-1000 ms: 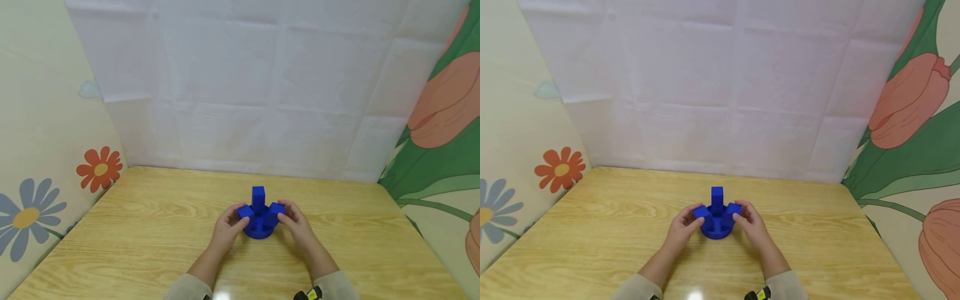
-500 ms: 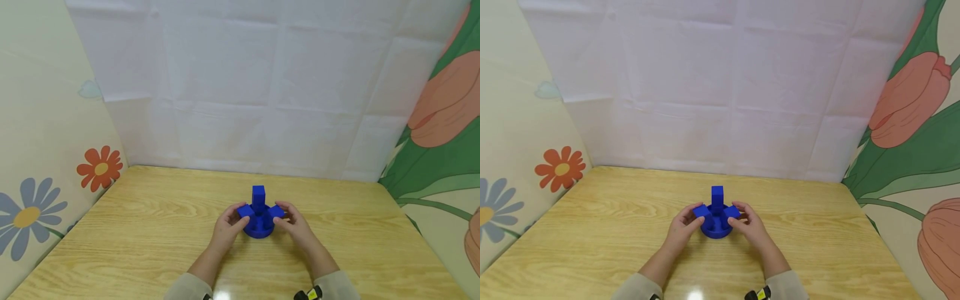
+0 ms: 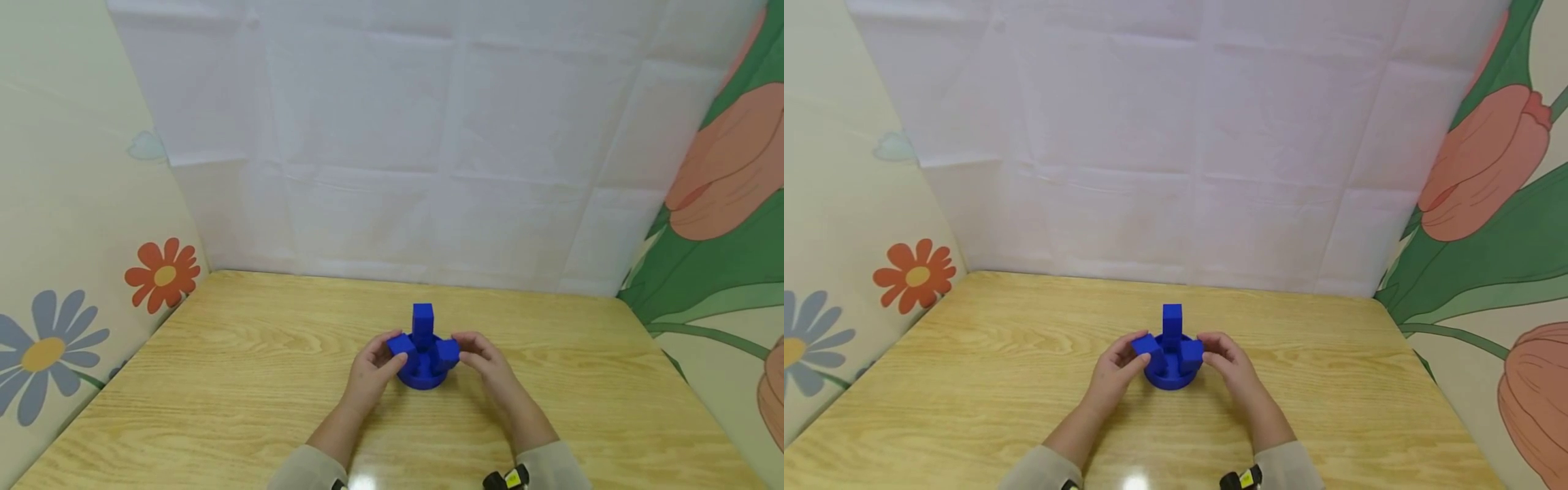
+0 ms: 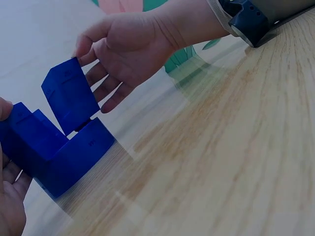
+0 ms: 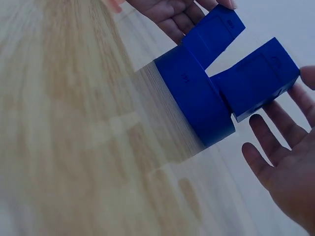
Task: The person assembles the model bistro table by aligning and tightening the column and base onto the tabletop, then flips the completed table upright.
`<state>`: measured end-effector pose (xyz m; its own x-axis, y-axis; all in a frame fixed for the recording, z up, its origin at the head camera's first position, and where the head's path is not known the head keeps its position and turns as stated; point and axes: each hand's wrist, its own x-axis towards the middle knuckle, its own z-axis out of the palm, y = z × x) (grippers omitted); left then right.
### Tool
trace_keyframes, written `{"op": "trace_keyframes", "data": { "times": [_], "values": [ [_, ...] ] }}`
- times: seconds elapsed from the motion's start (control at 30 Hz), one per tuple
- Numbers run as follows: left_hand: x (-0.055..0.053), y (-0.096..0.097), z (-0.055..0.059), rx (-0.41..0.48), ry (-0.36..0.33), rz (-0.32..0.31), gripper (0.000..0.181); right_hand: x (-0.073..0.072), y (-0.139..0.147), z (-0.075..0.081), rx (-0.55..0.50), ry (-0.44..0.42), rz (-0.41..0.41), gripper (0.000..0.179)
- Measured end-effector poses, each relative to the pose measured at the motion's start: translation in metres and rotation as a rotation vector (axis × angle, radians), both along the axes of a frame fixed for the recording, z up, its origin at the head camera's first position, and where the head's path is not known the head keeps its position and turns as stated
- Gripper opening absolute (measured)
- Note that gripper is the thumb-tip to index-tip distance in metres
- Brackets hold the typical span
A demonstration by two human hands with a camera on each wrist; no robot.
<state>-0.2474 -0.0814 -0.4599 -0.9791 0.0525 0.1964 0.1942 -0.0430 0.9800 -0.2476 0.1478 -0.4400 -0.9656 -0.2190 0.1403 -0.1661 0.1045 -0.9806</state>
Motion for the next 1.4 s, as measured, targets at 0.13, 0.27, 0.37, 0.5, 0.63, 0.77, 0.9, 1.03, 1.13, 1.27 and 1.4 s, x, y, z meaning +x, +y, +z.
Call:
{"op": "trace_keyframes", "data": {
  "times": [0.13, 0.27, 0.37, 0.5, 0.63, 0.77, 0.9, 1.03, 1.13, 1.27, 1.4],
  "values": [
    [0.0, 0.0, 0.0, -0.007, -0.002, 0.002, 0.043, 0.0, -0.001, 0.0, 0.007, 0.014, 0.019, 0.038],
    [0.0, 0.0, 0.0, -0.004, 0.0, 0.003, 0.042, 0.001, -0.007, 0.0, 0.072, 0.062, -0.022, 0.037],
    [-0.001, 0.0, -0.001, 0.005, -0.001, 0.002, 0.042, 0.002, -0.014, 0.001, 0.138, 0.096, -0.066, 0.035],
    [-0.001, -0.001, -0.003, 0.009, -0.005, 0.0, 0.042, 0.001, -0.023, 0.001, 0.164, 0.096, -0.106, 0.033],
    [-0.001, -0.001, -0.002, 0.005, -0.003, 0.001, 0.043, -0.002, -0.029, 0.0, 0.157, 0.09, -0.113, 0.036],
    [0.0, 0.0, -0.001, 0.013, -0.006, 0.001, 0.042, -0.004, -0.033, -0.001, 0.146, 0.086, -0.115, 0.042],
    [0.001, 0.001, 0.001, 0.009, -0.004, 0.004, 0.042, -0.006, -0.036, -0.001, 0.132, 0.075, -0.131, 0.044],
    [0.002, 0.001, 0.002, -0.009, -0.002, 0.009, 0.042, -0.008, -0.037, -0.001, 0.113, 0.073, -0.168, 0.042],
    [0.002, 0.001, 0.002, -0.017, -0.003, 0.009, 0.042, -0.008, -0.037, -0.002, 0.093, 0.099, -0.179, 0.037],
    [0.003, 0.0, 0.002, -0.02, -0.001, 0.007, 0.041, -0.008, -0.036, -0.002, 0.064, 0.134, -0.161, 0.032],
    [0.002, 0.0, 0.002, -0.018, -0.004, 0.006, 0.042, -0.008, -0.035, -0.001, 0.069, 0.121, -0.162, 0.033]
  ]
}}
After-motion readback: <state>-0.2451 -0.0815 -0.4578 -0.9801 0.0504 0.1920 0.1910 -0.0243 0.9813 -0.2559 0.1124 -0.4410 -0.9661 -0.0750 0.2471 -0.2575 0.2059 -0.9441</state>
